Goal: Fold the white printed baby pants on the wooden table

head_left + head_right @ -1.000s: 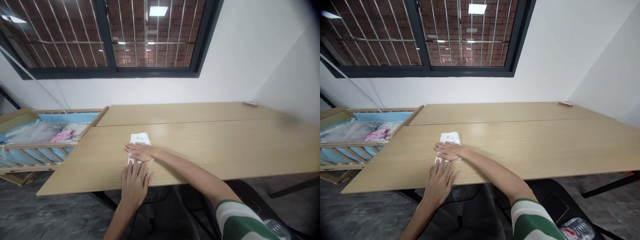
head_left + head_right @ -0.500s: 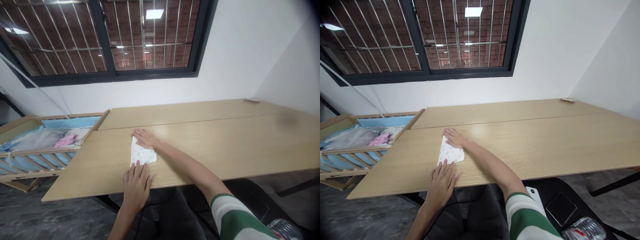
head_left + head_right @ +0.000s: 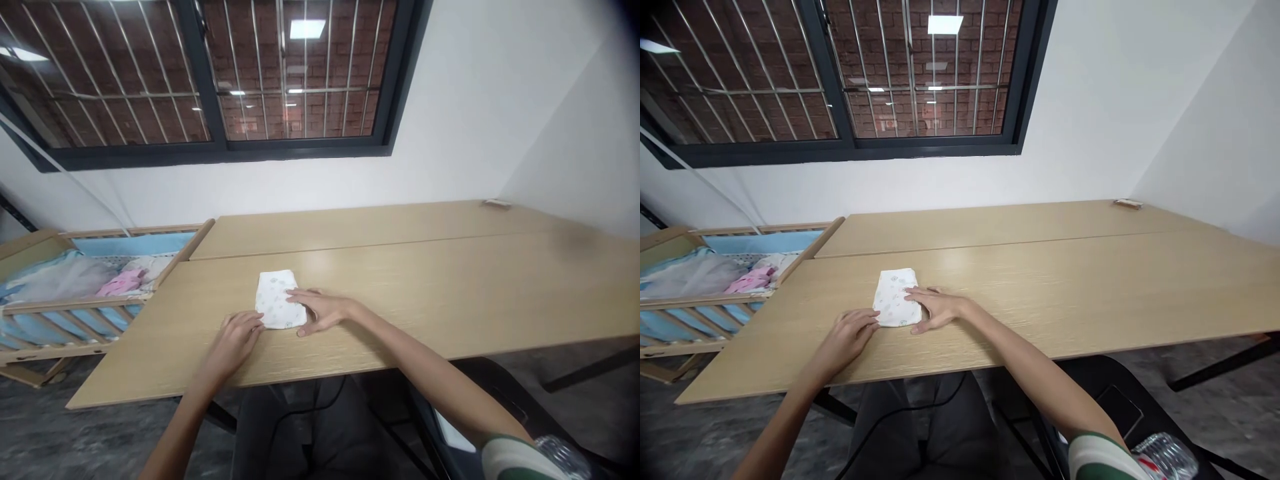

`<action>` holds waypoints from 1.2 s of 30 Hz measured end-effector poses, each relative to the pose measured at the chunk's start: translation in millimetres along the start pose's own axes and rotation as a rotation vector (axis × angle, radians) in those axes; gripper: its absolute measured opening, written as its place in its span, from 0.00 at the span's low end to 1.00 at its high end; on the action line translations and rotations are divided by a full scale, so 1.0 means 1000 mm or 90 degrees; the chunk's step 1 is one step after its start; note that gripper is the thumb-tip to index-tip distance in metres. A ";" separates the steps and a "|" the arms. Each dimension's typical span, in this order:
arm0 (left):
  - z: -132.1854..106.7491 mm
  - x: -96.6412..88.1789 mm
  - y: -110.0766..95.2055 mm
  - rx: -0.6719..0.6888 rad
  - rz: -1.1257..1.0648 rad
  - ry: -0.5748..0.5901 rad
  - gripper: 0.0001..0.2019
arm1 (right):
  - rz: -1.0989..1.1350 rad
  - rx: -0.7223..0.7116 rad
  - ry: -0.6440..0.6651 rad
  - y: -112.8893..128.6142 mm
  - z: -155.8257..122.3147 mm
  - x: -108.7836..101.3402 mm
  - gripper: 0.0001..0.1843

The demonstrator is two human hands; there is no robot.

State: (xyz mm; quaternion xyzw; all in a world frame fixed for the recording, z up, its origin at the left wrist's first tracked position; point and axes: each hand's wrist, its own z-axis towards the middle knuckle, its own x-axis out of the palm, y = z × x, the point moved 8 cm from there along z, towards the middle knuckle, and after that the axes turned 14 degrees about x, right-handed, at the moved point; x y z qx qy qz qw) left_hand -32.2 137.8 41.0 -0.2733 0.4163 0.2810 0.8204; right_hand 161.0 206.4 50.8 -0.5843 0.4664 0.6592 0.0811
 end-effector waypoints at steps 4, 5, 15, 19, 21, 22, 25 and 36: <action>0.026 -0.012 0.016 -0.078 -0.091 0.004 0.17 | 0.034 -0.018 -0.065 -0.002 0.006 -0.004 0.38; 0.032 -0.014 0.023 -0.108 -0.136 -0.002 0.18 | 0.048 -0.015 -0.091 -0.003 0.009 -0.007 0.32; 0.067 0.005 0.080 -0.218 -0.413 -0.069 0.34 | 0.263 0.125 -0.222 -0.041 0.064 -0.030 0.17; 0.071 0.022 0.101 -0.268 -0.353 -0.126 0.36 | 0.330 0.197 -0.271 -0.064 0.076 -0.025 0.22; 0.068 0.027 0.110 -0.300 -0.301 -0.156 0.37 | 0.317 0.236 -0.316 -0.073 0.076 -0.023 0.29; 0.067 0.029 0.112 -0.309 -0.279 -0.163 0.37 | 0.309 0.247 -0.330 -0.075 0.076 -0.022 0.33; 0.063 0.035 0.114 -0.310 -0.231 -0.150 0.29 | 0.299 0.239 -0.334 -0.076 0.076 -0.018 0.41; 0.070 0.017 0.080 -0.203 -0.015 -0.166 0.28 | 0.095 0.142 -0.479 -0.032 0.068 -0.031 0.28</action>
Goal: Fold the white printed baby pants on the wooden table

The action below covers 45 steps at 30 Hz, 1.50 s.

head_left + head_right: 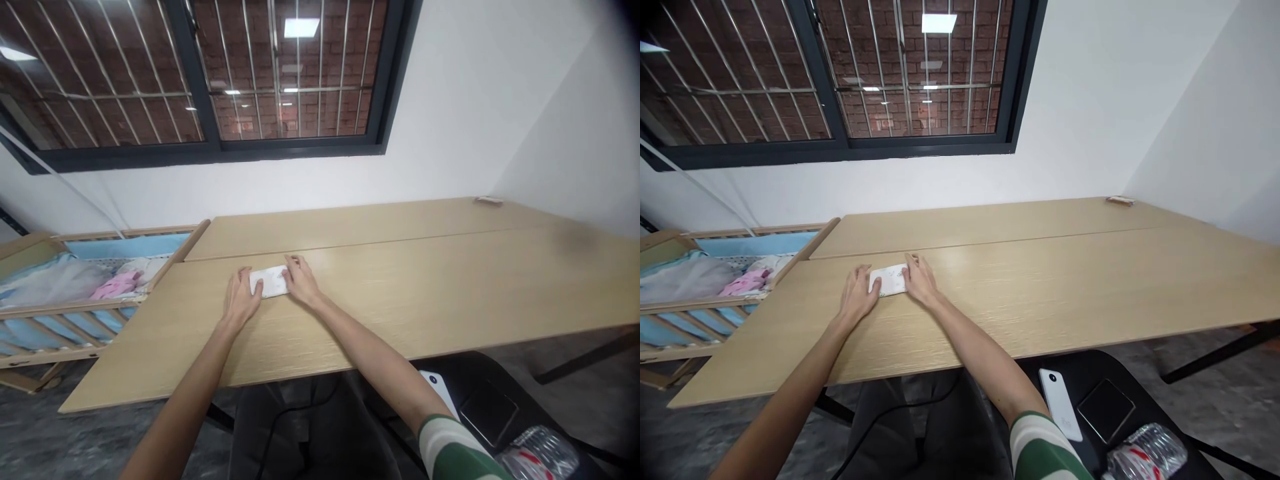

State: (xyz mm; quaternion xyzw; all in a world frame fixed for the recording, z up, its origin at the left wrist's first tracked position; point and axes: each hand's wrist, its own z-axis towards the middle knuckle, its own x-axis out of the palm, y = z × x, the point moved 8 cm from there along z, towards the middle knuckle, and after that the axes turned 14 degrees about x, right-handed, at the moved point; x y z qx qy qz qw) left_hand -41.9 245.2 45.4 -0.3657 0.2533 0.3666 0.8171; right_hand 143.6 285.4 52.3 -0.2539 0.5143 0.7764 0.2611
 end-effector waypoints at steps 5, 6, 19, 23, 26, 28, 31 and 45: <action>-0.002 0.034 -0.033 0.180 0.022 0.138 0.34 | -0.155 -0.203 0.085 0.039 -0.019 0.020 0.31; -0.005 0.039 -0.031 0.180 0.028 0.163 0.34 | -0.179 -0.204 0.112 0.037 -0.020 0.026 0.32; -0.021 0.041 0.002 0.097 0.105 0.223 0.41 | -0.223 -0.114 0.182 -0.007 -0.014 0.020 0.37; -0.017 0.030 -0.006 0.148 0.103 0.207 0.40 | -0.200 -0.183 0.139 0.003 -0.019 0.004 0.38; -0.016 0.026 -0.009 0.167 0.094 0.212 0.37 | -0.177 -0.222 0.153 0.007 -0.025 0.000 0.39; -0.018 0.026 -0.008 0.146 0.092 0.218 0.38 | -0.167 -0.207 0.186 0.002 -0.024 0.004 0.41; -0.016 0.027 -0.006 0.114 0.091 0.207 0.38 | -0.134 -0.168 0.208 -0.007 -0.018 0.012 0.41; -0.021 -0.029 -0.039 -0.010 -0.046 0.062 0.16 | 0.216 -0.038 0.198 0.033 0.026 -0.039 0.24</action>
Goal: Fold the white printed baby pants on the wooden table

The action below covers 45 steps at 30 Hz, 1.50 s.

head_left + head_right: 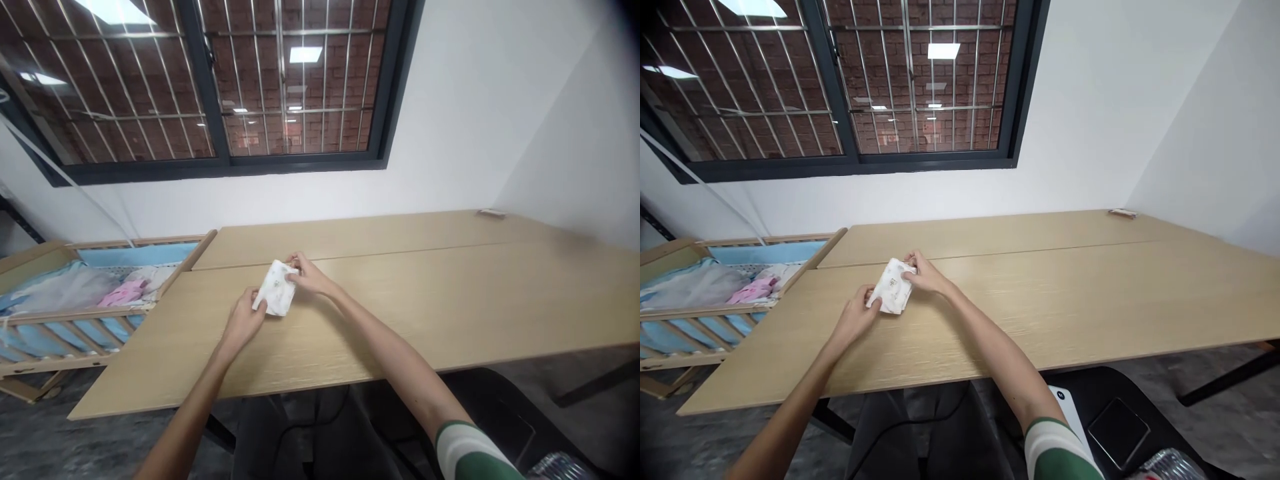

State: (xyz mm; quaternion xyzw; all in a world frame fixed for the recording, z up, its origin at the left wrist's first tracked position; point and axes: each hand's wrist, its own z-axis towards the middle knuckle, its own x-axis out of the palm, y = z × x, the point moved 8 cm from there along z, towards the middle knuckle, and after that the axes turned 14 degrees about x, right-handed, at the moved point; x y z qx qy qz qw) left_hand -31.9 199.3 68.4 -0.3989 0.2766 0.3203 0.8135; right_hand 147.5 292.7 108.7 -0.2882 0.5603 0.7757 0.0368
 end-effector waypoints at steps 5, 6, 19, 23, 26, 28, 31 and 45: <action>-0.039 0.002 -0.022 -0.103 -0.269 -0.084 0.27 | 0.009 0.096 0.120 0.004 0.004 0.007 0.28; -0.045 0.005 -0.024 -0.124 -0.241 -0.080 0.26 | -0.013 0.113 0.130 0.000 0.005 0.010 0.28; -0.067 0.030 -0.065 -0.068 0.297 0.017 0.22 | -0.247 0.006 0.083 -0.009 -0.012 0.040 0.29; -0.081 0.052 -0.097 0.025 0.216 0.000 0.28 | -0.291 -0.186 0.207 0.050 -0.061 0.067 0.30; -0.088 0.066 -0.101 0.025 0.204 0.038 0.25 | -0.260 -0.255 0.325 0.068 -0.099 0.092 0.29; -0.088 0.069 -0.100 0.026 0.210 0.058 0.25 | -0.244 -0.250 0.388 0.063 -0.114 0.104 0.29; -0.087 0.067 -0.096 0.019 0.227 0.085 0.26 | -0.236 -0.189 0.439 0.042 -0.113 0.110 0.28; -0.089 0.061 -0.099 0.024 0.265 0.041 0.29 | -0.325 -0.081 0.248 -0.040 -0.004 0.062 0.29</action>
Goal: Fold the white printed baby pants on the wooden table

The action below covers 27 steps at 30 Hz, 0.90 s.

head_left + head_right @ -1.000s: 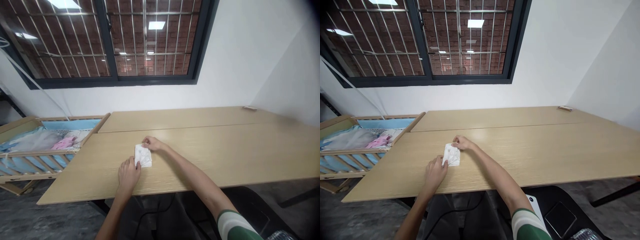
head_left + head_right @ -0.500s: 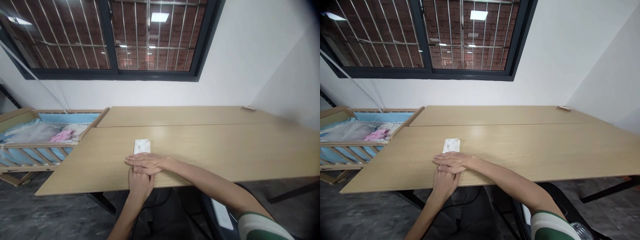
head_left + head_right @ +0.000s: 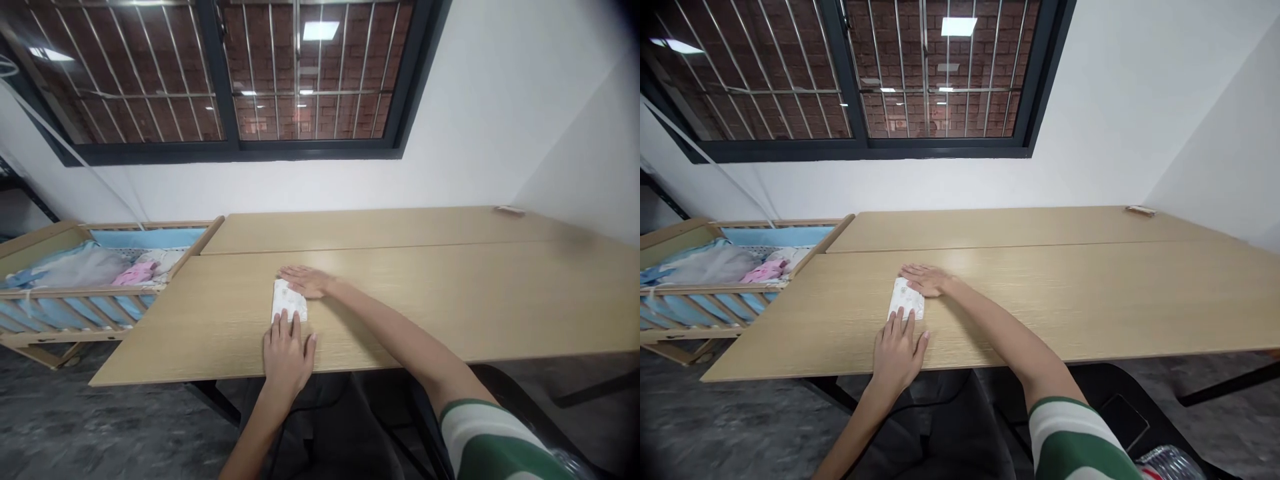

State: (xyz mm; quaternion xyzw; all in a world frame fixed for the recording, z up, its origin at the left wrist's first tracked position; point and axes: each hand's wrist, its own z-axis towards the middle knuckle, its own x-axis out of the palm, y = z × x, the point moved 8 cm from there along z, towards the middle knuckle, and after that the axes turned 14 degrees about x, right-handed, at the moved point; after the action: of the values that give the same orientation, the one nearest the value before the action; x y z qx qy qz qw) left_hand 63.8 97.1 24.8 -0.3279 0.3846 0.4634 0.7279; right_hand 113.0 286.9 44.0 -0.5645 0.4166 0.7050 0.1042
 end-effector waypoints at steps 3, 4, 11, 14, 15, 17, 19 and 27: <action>-0.001 0.000 -0.002 0.003 0.013 -0.005 0.29 | -0.020 0.011 -0.020 -0.008 0.005 -0.002 0.29; -0.001 0.000 -0.001 0.003 0.014 -0.010 0.28 | -0.028 0.014 -0.031 -0.009 0.005 -0.004 0.30; 0.014 -0.023 0.053 -0.102 0.015 -0.042 0.21 | 0.035 0.116 -0.244 -0.013 -0.013 -0.024 0.28; 0.025 -0.025 0.083 -0.190 0.064 0.030 0.24 | 0.110 0.178 -0.278 -0.015 -0.022 -0.019 0.20; 0.030 -0.022 0.088 -0.197 0.064 0.063 0.25 | 0.126 0.192 -0.273 -0.014 -0.024 -0.015 0.17; 0.038 -0.016 0.090 -0.183 0.043 0.112 0.24 | 0.140 0.209 -0.267 -0.010 -0.028 -0.009 0.12; 0.041 -0.014 0.088 -0.153 0.012 0.125 0.21 | 0.137 0.217 -0.270 -0.002 -0.034 -0.006 0.09; -0.033 -0.066 0.097 -0.125 -0.140 0.072 0.20 | 0.184 0.175 -0.168 0.083 -0.063 0.022 0.12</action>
State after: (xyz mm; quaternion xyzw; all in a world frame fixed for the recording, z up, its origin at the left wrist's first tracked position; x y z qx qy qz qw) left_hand -53.2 76.4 54.0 -0.4635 0.3392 0.3970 0.7159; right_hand 99.0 182.5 62.8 -0.3823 0.5677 0.7171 0.1317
